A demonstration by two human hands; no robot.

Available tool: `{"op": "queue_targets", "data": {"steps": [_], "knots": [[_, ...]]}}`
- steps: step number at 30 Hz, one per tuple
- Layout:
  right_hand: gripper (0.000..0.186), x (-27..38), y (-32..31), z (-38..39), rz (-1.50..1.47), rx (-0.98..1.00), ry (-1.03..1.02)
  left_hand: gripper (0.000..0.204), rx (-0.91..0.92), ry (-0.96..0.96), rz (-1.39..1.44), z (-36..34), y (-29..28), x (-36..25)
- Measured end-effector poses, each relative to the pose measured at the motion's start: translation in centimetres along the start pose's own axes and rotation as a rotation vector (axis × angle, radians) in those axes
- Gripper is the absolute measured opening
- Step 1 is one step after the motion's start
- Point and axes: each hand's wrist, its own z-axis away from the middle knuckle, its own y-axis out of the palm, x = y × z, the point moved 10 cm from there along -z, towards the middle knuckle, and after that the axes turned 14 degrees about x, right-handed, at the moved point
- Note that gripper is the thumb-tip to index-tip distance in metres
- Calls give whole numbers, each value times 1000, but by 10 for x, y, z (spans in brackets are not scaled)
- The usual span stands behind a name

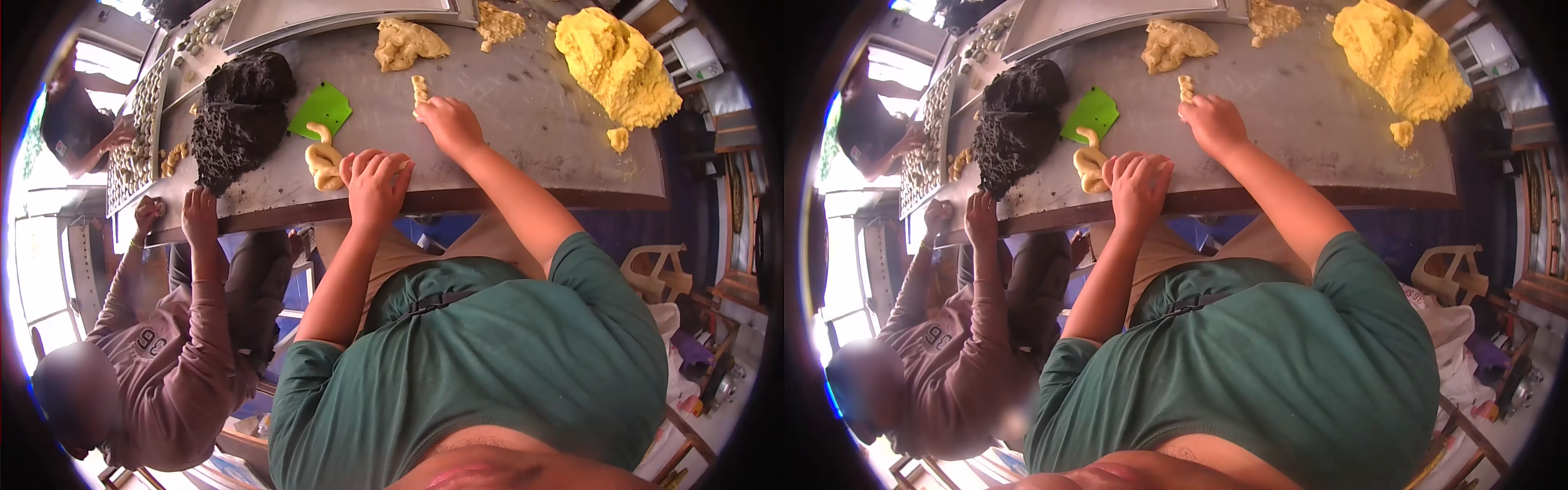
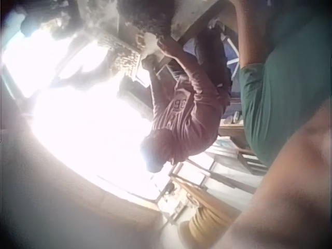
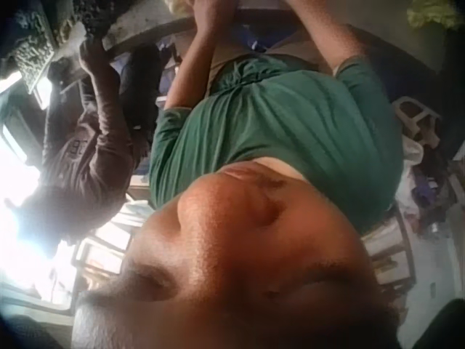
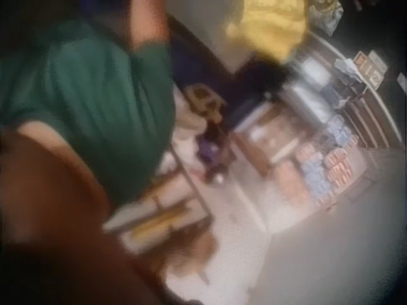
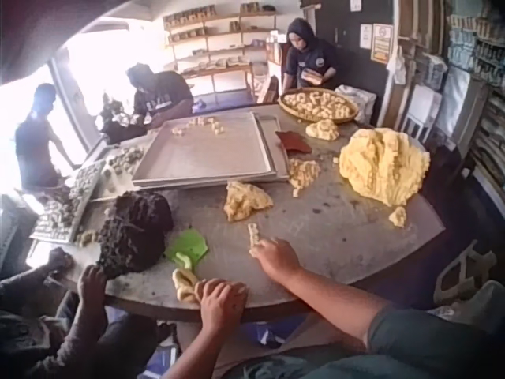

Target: The person rolls and shapes pieces of dough on a metal table, using a plastic scraper to guide the pieces and their hands to form them into braids.

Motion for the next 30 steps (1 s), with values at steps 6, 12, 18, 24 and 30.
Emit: {"op": "queue_targets", "data": {"steps": [6,12,18,24,30], "knots": [[25,20,-18,43,-299,-161,-59,19,82,-76,100,-1,10,16],[26,40,30,55,-705,63,-4,31,156,-129,116,-3,11,14],[19,56,3,61,-629,-93,-196,27,163,-110,-40,1,19,14],[20,53,4,69,-599,-124,-162,20,69,20,59,1,10,6],[17,33,-8,57,-476,-131,-54,16,-10,104,91,6,-2,-6]]}}
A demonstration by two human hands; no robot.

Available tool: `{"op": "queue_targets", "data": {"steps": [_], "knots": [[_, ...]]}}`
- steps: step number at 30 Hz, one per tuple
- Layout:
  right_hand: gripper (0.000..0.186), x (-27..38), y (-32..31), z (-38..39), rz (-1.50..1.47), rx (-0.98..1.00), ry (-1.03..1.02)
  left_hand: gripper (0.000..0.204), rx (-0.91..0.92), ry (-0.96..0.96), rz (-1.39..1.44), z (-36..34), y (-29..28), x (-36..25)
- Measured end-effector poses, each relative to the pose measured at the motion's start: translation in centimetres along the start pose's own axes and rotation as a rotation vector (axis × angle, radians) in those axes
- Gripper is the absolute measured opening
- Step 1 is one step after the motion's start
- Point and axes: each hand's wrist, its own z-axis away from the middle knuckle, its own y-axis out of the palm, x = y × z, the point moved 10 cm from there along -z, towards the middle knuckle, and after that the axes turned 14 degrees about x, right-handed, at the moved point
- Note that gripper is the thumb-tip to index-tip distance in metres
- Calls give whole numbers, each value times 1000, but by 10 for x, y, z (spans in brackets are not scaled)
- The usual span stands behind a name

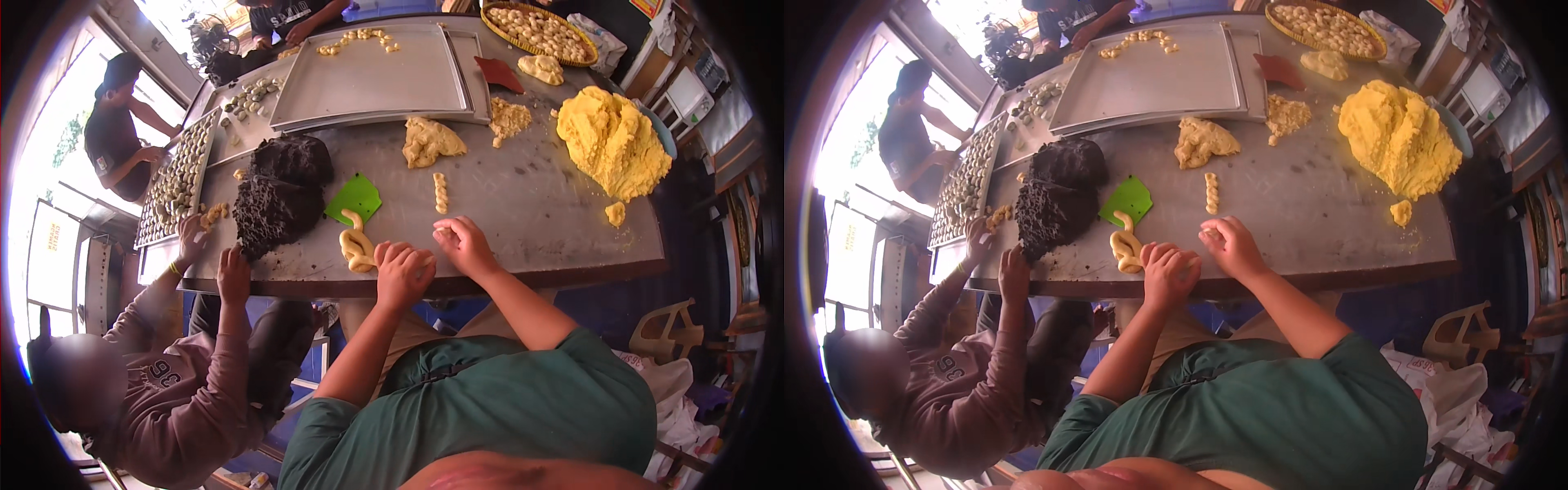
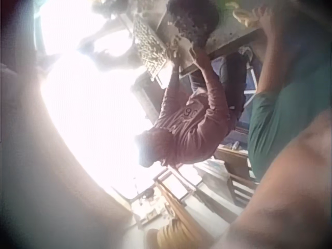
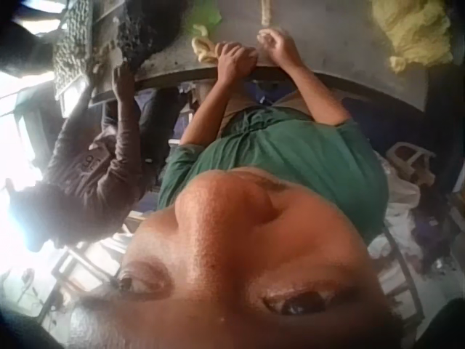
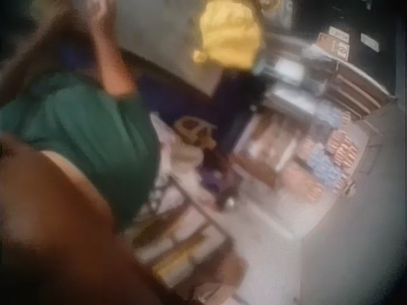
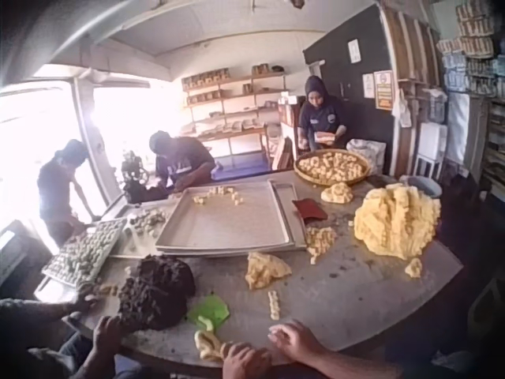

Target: The person rolls and shapes pieces of dough on a metal table, using a plastic scraper to guide the pieces and their hands to form them into braids.

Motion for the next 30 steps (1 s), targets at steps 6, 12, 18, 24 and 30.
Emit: {"op": "queue_targets", "data": {"steps": [6,12,18,24,30], "knots": [[15,-32,-10,-36,243,71,78,16,78,-66,31,-3,11,5],[22,-11,-7,-31,686,79,-110,17,62,-110,-6,-5,1,5],[24,-7,7,12,-231,29,69,23,61,-118,81,-5,5,12],[20,-14,24,13,-228,50,121,30,202,-206,-10,-7,18,18],[21,25,25,13,-22,63,-153,26,130,-138,-67,1,19,24]]}}
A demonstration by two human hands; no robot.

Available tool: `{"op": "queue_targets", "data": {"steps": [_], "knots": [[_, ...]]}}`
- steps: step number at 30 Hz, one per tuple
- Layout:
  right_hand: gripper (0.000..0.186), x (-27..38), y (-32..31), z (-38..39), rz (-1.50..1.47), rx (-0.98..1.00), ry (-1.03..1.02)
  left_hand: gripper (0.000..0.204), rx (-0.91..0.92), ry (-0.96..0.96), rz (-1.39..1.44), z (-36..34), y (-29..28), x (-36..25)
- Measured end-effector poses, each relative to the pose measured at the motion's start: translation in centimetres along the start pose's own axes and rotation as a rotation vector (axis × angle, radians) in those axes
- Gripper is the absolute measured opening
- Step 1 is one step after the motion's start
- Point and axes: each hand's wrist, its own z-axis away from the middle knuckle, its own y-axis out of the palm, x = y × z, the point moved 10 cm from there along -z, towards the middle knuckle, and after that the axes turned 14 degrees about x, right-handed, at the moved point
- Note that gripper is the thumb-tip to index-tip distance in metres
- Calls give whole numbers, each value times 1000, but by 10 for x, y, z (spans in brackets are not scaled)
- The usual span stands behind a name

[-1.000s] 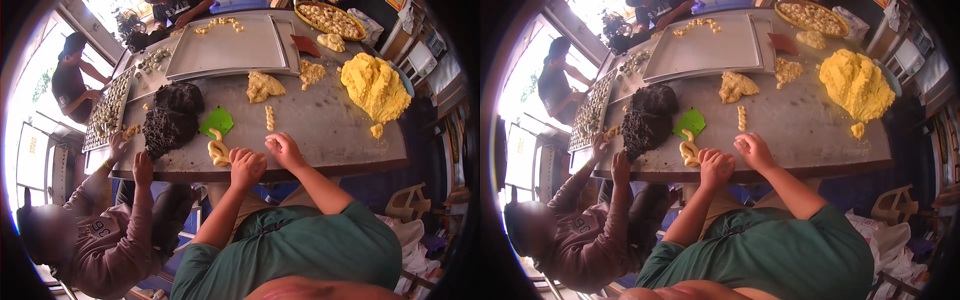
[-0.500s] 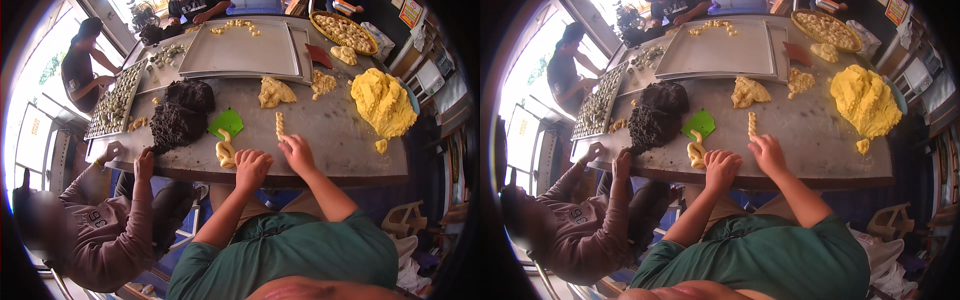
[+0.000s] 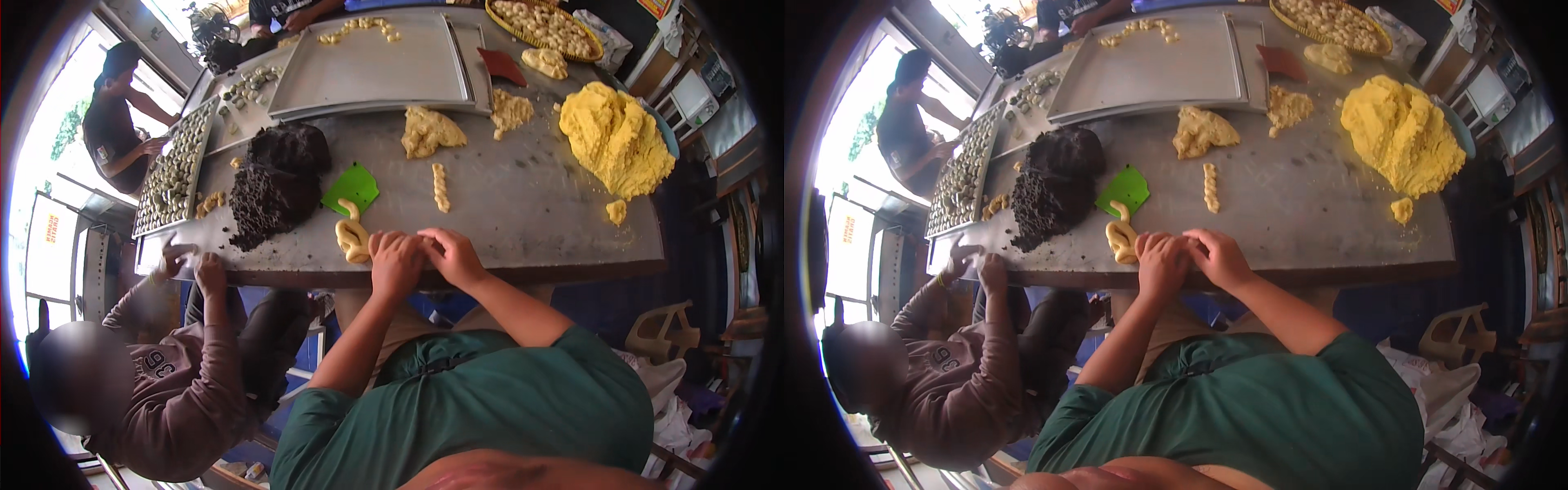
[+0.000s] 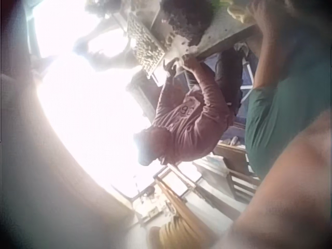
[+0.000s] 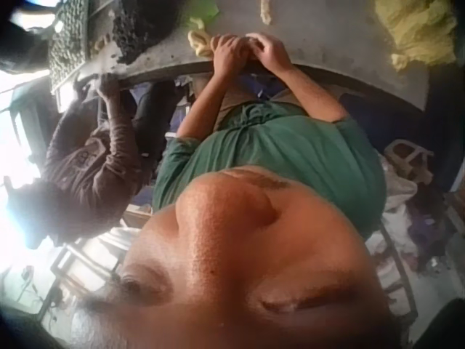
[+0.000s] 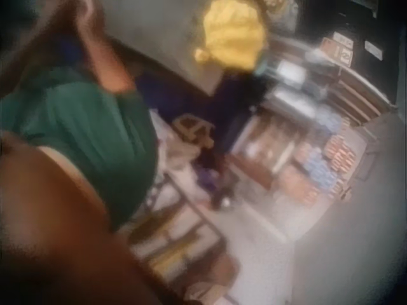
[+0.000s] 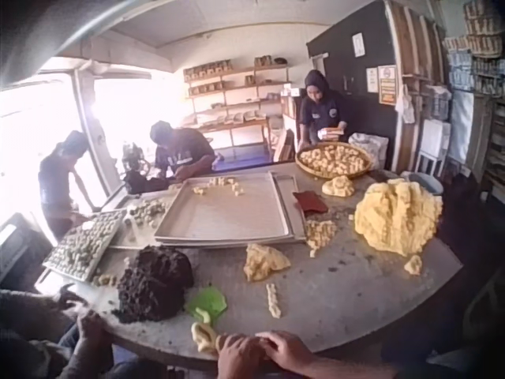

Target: The person rolls and shapes pieces of dough on a metal table, using a plastic scraper to guide the pieces and their hands to form them into braids.

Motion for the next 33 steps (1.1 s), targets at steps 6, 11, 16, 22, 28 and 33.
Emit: {"op": "queue_targets", "data": {"steps": [6,11,16,22,28,33], "knots": [[11,2,-2,15,39,-136,-33,19,-72,104,80,-3,-9,-10],[15,-33,-17,7,-114,-164,167,12,-171,162,43,8,-23,-27],[21,-42,-46,8,221,-138,214,13,-107,108,-19,0,-14,-30],[30,-68,-32,-18,413,95,274,14,-56,77,-44,1,-13,-23],[48,-26,-51,-16,629,-130,139,15,-70,61,-5,-1,-11,-19],[57,-26,-35,-9,543,-114,137,15,-59,55,6,0,-10,-16]]}}
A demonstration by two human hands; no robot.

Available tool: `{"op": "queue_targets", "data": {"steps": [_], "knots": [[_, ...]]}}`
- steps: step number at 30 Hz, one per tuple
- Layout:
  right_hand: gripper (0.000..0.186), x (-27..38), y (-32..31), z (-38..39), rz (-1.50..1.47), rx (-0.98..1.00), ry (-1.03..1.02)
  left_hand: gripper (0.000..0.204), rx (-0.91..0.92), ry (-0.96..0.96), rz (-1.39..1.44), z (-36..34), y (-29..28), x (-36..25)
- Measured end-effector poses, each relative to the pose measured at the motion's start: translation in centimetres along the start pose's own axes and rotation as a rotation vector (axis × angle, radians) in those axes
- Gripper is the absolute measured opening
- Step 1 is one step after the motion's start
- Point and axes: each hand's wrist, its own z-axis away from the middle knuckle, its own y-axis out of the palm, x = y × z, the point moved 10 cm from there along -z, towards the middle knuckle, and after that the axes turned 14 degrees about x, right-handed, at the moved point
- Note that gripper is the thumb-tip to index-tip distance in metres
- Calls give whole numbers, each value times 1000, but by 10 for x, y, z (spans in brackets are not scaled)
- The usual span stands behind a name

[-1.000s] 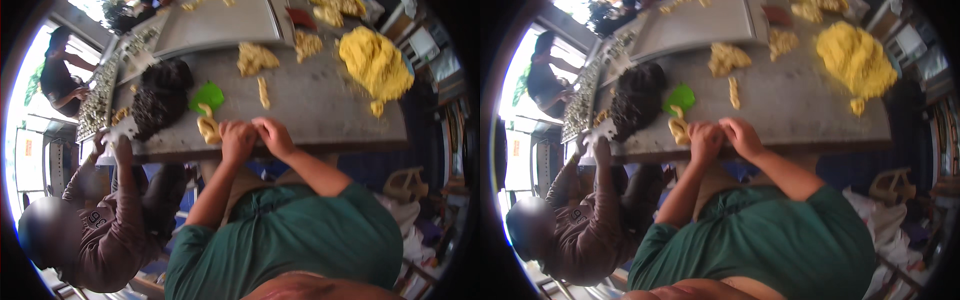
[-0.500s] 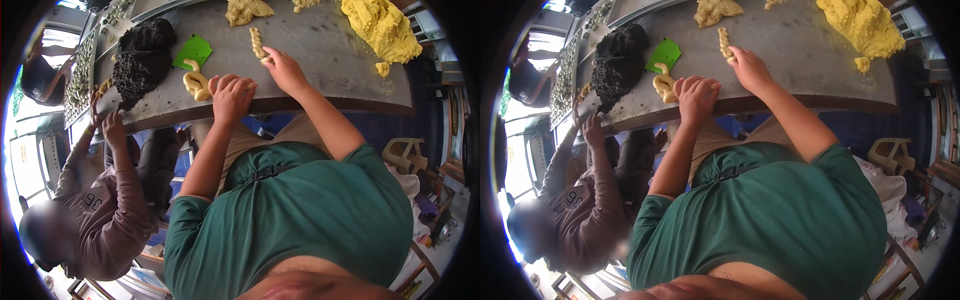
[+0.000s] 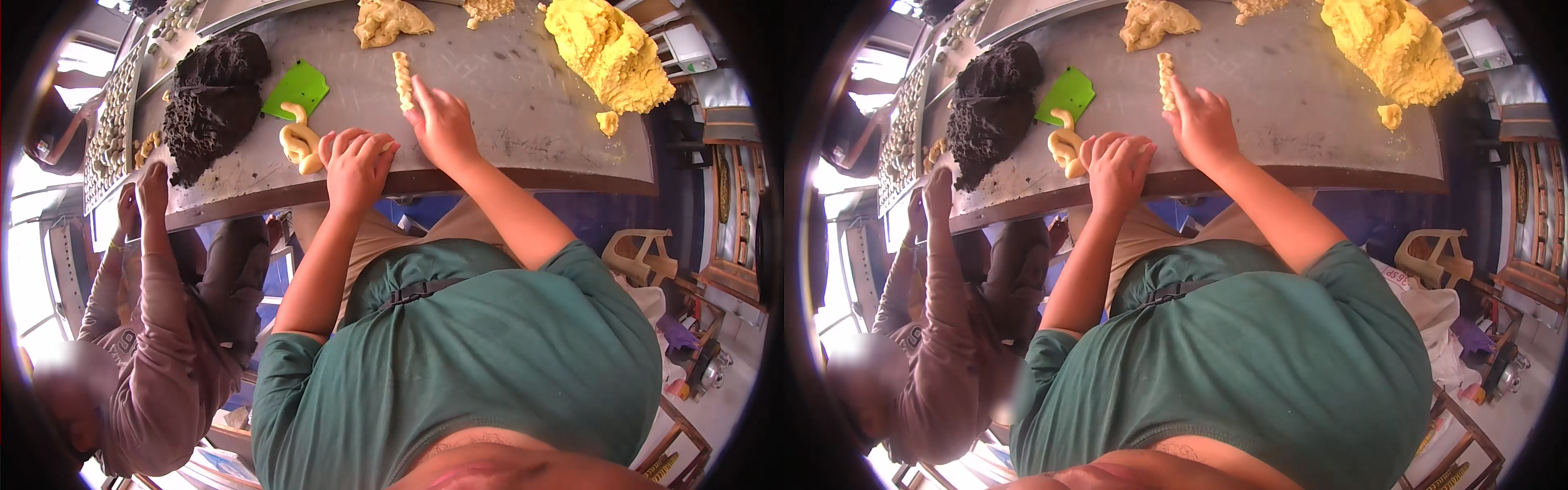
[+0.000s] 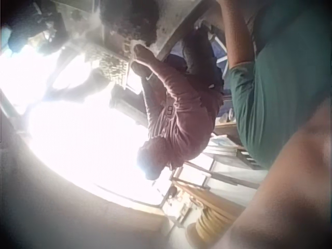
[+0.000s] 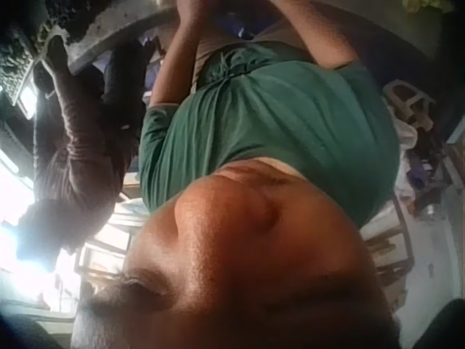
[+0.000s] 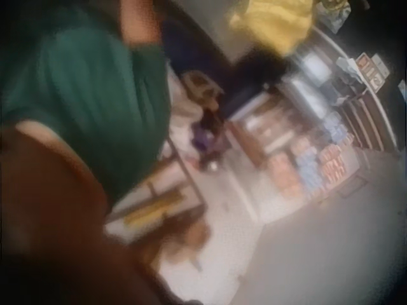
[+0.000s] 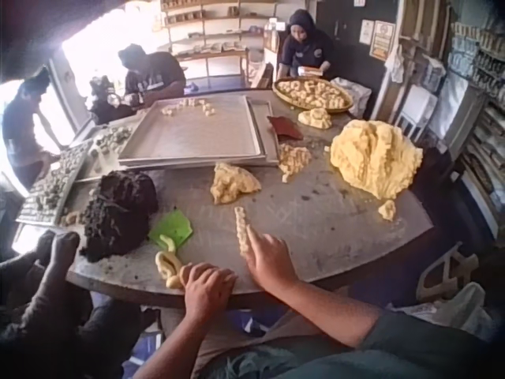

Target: The person rolls and shapes pieces of dough on a metal table, using a plastic scraper to guide the pieces and their hands to form them into braids.

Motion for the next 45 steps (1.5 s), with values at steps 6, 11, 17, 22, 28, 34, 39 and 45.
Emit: {"op": "queue_targets", "data": {"steps": [6,11,17,22,28,34,39,45], "knots": [[35,27,24,19,-632,242,57,22,-11,11,47,1,-2,5],[26,3,48,24,-836,218,200,27,91,-84,8,-7,7,7],[18,27,17,26,-718,60,-57,18,34,8,-8,-4,3,3],[17,21,16,26,-719,6,10,18,-68,142,31,4,-9,-7],[18,3,-1,25,-314,-25,16,14,-90,86,-11,3,-10,-11],[14,-12,11,10,-102,124,-3,13,-42,64,-5,-2,-9,-11],[23,10,-17,19,-167,-73,-86,20,-25,59,-5,0,-8,-8],[17,10,33,28,-691,216,84,44,103,-80,22,-1,14,11]]}}
